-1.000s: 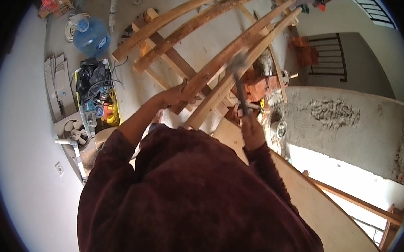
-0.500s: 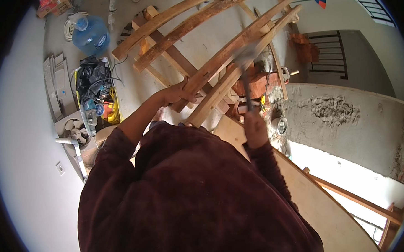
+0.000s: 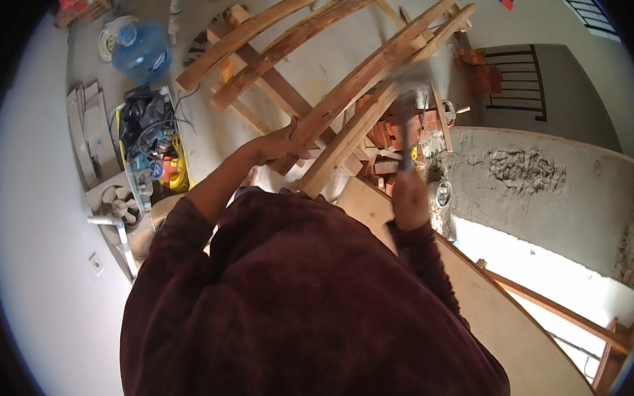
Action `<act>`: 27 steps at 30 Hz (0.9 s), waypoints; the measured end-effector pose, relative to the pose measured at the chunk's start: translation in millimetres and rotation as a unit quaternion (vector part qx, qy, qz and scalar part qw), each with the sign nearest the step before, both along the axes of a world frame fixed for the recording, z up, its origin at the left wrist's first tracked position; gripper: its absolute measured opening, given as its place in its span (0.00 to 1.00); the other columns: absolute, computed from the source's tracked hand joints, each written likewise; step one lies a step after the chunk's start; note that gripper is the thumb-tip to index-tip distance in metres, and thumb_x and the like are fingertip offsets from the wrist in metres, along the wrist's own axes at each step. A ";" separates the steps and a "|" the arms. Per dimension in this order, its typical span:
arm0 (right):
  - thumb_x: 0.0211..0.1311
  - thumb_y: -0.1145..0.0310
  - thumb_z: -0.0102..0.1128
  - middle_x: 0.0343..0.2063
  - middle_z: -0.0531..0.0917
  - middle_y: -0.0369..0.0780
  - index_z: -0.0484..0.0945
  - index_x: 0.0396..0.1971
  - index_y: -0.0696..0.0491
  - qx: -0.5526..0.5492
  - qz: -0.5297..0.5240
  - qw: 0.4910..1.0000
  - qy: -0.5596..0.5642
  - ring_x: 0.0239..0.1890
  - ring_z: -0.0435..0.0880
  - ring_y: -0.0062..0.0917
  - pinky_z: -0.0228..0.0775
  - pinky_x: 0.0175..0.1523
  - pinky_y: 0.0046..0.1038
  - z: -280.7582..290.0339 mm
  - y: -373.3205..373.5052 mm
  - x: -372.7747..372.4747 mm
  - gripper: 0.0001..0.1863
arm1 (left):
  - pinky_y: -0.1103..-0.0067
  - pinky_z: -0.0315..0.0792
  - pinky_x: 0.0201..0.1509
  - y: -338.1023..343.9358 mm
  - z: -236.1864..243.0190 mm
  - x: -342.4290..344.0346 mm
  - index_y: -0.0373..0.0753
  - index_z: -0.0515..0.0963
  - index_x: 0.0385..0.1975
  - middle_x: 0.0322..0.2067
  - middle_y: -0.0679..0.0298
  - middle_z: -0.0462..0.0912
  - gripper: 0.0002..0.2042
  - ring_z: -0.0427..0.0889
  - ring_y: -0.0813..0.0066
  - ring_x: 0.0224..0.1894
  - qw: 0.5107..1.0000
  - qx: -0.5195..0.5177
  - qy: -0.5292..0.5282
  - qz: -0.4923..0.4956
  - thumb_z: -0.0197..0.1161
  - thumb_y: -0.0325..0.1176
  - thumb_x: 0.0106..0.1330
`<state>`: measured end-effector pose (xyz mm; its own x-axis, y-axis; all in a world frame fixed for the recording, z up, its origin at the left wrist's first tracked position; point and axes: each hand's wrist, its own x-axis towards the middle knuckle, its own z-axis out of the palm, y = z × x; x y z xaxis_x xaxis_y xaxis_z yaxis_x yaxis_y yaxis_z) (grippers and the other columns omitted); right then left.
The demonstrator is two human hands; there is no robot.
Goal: The person saws through a wooden beam, moves pieces of a wooden structure, and hammers a nail into a joint.
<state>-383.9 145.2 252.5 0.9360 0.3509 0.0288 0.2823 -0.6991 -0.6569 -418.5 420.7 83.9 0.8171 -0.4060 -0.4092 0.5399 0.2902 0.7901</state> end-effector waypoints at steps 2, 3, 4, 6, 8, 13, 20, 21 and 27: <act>0.74 0.55 0.44 0.23 0.71 0.33 0.71 0.33 0.51 0.109 0.039 0.937 -0.328 0.23 0.69 0.17 0.66 0.28 0.20 31.4 26.9 23.4 0.16 | 0.75 0.62 0.65 10.9 -4.9 -0.3 0.25 0.21 0.67 0.65 0.43 0.61 0.64 0.65 0.61 0.64 1.000 -0.006 0.029 -0.006 0.75 0.39 0.47; 0.72 0.46 0.42 0.18 0.68 0.32 0.67 0.34 0.49 0.353 0.108 0.929 0.016 0.15 0.63 0.17 0.60 0.19 0.21 87.6 68.5 15.0 0.20 | 0.75 0.62 0.65 14.4 -10.9 -5.7 0.25 0.21 0.67 0.65 0.43 0.61 0.64 0.65 0.61 0.64 0.999 -0.004 0.037 -0.006 0.75 0.39 0.47; 0.69 0.39 0.42 0.15 0.65 0.32 0.65 0.34 0.47 0.488 0.069 0.870 -0.022 0.11 0.58 0.16 0.53 0.14 0.21 95.3 82.4 17.8 0.23 | 0.75 0.61 0.66 13.5 -12.3 -2.7 0.24 0.21 0.66 0.65 0.43 0.60 0.65 0.65 0.61 0.65 0.999 -0.004 0.044 -0.016 0.75 0.39 0.47; 0.67 0.38 0.44 0.16 0.66 0.32 0.65 0.35 0.46 0.513 0.141 0.845 -0.056 0.13 0.60 0.19 0.57 0.17 0.23 81.0 78.7 16.1 0.23 | 0.75 0.60 0.67 12.6 -13.2 -2.3 0.23 0.20 0.65 0.65 0.43 0.60 0.65 0.65 0.61 0.65 0.999 -0.002 0.047 -0.021 0.75 0.39 0.47; 0.69 0.46 0.46 0.19 0.70 0.39 0.67 0.35 0.49 0.366 0.121 0.918 -0.092 0.20 0.68 0.30 0.63 0.25 0.30 8.1 32.9 9.3 0.20 | 0.74 0.76 0.40 1.2 -2.7 2.3 0.32 0.29 0.71 0.45 0.52 0.75 0.57 0.78 0.68 0.38 0.999 0.030 0.007 0.029 0.72 0.34 0.52; 0.69 0.58 0.50 0.22 0.77 0.54 0.70 0.33 0.57 -0.142 0.075 0.980 0.115 0.31 0.78 0.53 0.68 0.37 0.44 -48.8 -10.3 -14.7 0.16 | 0.74 0.74 0.48 -0.9 -18.3 6.1 0.32 0.40 0.70 0.52 0.53 0.70 0.52 0.76 0.67 0.47 0.999 0.049 0.002 0.023 0.72 0.33 0.50; 0.70 0.57 0.49 0.16 0.72 0.43 0.70 0.34 0.59 0.057 0.029 0.992 0.106 0.19 0.75 0.32 0.64 0.26 0.33 -20.3 21.0 -3.7 0.17 | 0.73 0.73 0.50 4.5 -30.0 7.8 0.32 0.36 0.70 0.50 0.54 0.70 0.56 0.75 0.66 0.48 0.998 0.058 0.009 -0.003 0.73 0.37 0.49; 0.70 0.57 0.49 0.16 0.72 0.43 0.70 0.34 0.59 0.059 0.031 0.992 0.111 0.19 0.75 0.32 0.64 0.26 0.33 -28.1 18.1 -7.9 0.17 | 0.72 0.74 0.48 4.0 -29.3 2.9 0.32 0.31 0.71 0.50 0.54 0.70 0.59 0.75 0.66 0.46 0.997 0.068 0.023 0.028 0.73 0.37 0.48; 0.71 0.57 0.46 0.17 0.70 0.33 0.70 0.44 0.61 0.073 0.051 0.994 0.064 0.16 0.66 0.15 0.59 0.21 0.21 -35.0 9.4 -9.6 0.19 | 0.72 0.76 0.41 0.1 -28.5 10.9 0.30 0.23 0.69 0.49 0.51 0.71 0.62 0.78 0.66 0.42 0.999 0.021 0.028 -0.010 0.73 0.34 0.49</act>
